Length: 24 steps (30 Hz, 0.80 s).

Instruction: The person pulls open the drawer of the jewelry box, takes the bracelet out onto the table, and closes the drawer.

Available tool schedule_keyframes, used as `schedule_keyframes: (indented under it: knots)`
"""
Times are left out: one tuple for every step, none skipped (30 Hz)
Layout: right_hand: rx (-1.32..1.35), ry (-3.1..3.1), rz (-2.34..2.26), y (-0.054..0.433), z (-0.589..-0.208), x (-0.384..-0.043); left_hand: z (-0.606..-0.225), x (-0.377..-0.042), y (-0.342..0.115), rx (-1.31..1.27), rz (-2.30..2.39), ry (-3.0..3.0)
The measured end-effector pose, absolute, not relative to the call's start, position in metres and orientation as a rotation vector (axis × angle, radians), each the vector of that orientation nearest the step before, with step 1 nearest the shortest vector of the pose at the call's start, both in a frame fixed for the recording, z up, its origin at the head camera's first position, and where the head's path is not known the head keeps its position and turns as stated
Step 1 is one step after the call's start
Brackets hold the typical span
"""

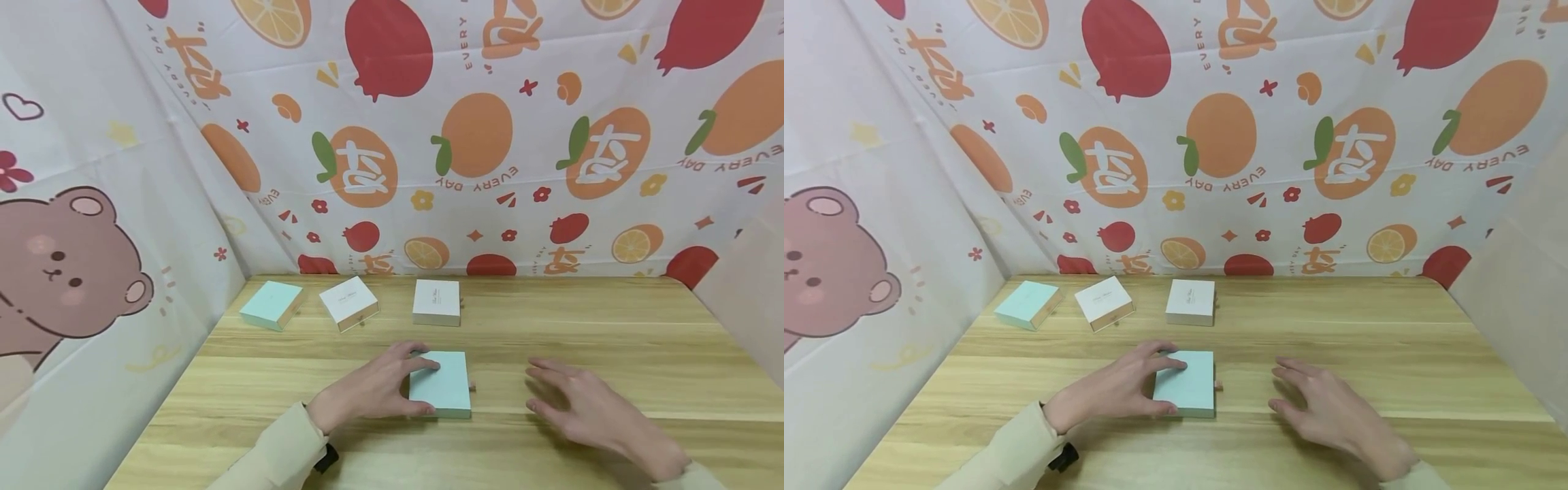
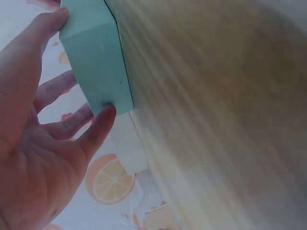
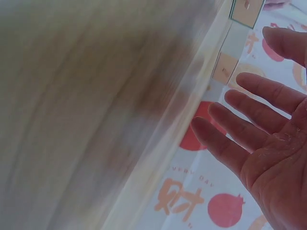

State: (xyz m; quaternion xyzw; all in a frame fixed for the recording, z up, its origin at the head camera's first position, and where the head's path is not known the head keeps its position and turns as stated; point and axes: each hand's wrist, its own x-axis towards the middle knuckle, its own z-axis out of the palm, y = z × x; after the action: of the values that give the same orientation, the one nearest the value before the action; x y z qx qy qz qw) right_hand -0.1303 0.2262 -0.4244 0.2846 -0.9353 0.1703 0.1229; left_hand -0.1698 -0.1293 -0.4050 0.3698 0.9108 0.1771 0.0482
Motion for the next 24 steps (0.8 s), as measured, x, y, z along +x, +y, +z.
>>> schedule_keyframes:
  knots:
    - [0.828, -2.741, 0.51, 0.224, -0.424, -0.131, -0.405, -0.169, -0.13, 1.136, 0.528, 2.781]
    - [0.825, -2.751, 0.523, 0.222, -0.424, -0.131, -0.404, -0.169, -0.13, 1.14, 0.509, 2.786]
    - [0.818, -2.764, 0.546, 0.219, -0.424, -0.132, -0.403, -0.169, -0.13, 1.143, 0.491, 2.79]
    - [0.806, -2.774, 0.578, 0.216, -0.425, -0.132, -0.402, -0.168, -0.129, 1.147, 0.474, 2.792]
    - [0.794, -2.785, 0.639, 0.213, -0.425, -0.133, -0.4, -0.169, -0.129, 1.15, 0.466, 2.792]
    - [0.782, -2.797, 0.716, 0.21, -0.425, -0.134, -0.399, -0.169, -0.128, 1.154, 0.457, 2.792]
    - [0.759, -2.811, 0.792, 0.206, -0.424, -0.136, -0.398, -0.169, -0.127, 1.161, 0.455, 2.789]
    - [0.732, -2.825, 0.883, 0.202, -0.424, -0.137, -0.397, -0.17, -0.126, 1.17, 0.446, 2.785]
    - [0.697, -2.839, 0.98, 0.198, -0.423, -0.138, -0.396, -0.171, -0.125, 1.182, 0.436, 2.783]
    - [0.662, -2.849, 1.074, 0.193, -0.422, -0.139, -0.396, -0.171, -0.123, 1.193, 0.427, 2.782]
    - [0.62, -2.861, 1.161, 0.189, -0.422, -0.14, -0.396, -0.172, -0.122, 1.204, 0.418, 2.782]
    - [0.587, -2.868, 1.218, 0.184, -0.421, -0.141, -0.397, -0.172, -0.121, 1.21, 0.403, 2.783]
    - [0.552, -2.873, 1.267, 0.179, -0.42, -0.141, -0.397, -0.173, -0.121, 1.215, 0.388, 2.785]
    - [0.523, -2.876, 1.32, 0.174, -0.42, -0.141, -0.398, -0.173, -0.12, 1.216, 0.376, 2.788]
    - [0.493, -2.877, 1.372, 0.17, -0.42, -0.141, -0.398, -0.173, -0.12, 1.213, 0.367, 2.792]
    - [0.466, -2.874, 1.432, 0.165, -0.42, -0.141, -0.399, -0.173, -0.12, 1.211, 0.366, 2.797]
    - [0.435, -2.866, 1.505, 0.161, -0.421, -0.141, -0.399, -0.174, -0.12, 1.211, 0.363, 2.802]
    - [0.403, -2.856, 1.578, 0.157, -0.421, -0.141, -0.399, -0.174, -0.12, 1.209, 0.359, 2.808]
    - [0.364, -2.845, 1.658, 0.154, -0.422, -0.141, -0.399, -0.174, -0.12, 1.21, 0.359, 2.814]
    - [0.328, -2.833, 1.73, 0.15, -0.423, -0.142, -0.399, -0.174, -0.12, 1.21, 0.361, 2.819]
    - [0.299, -2.819, 1.794, 0.147, -0.424, -0.142, -0.399, -0.175, -0.12, 1.209, 0.362, 2.823]
    - [0.279, -2.806, 1.842, 0.145, -0.425, -0.143, -0.399, -0.175, -0.12, 1.211, 0.363, 2.826]
    - [0.265, -2.798, 1.878, 0.143, -0.426, -0.144, -0.399, -0.175, -0.12, 1.211, 0.365, 2.827]
    - [0.258, -2.799, 1.892, 0.141, -0.427, -0.145, -0.399, -0.175, -0.121, 1.209, 0.366, 2.828]
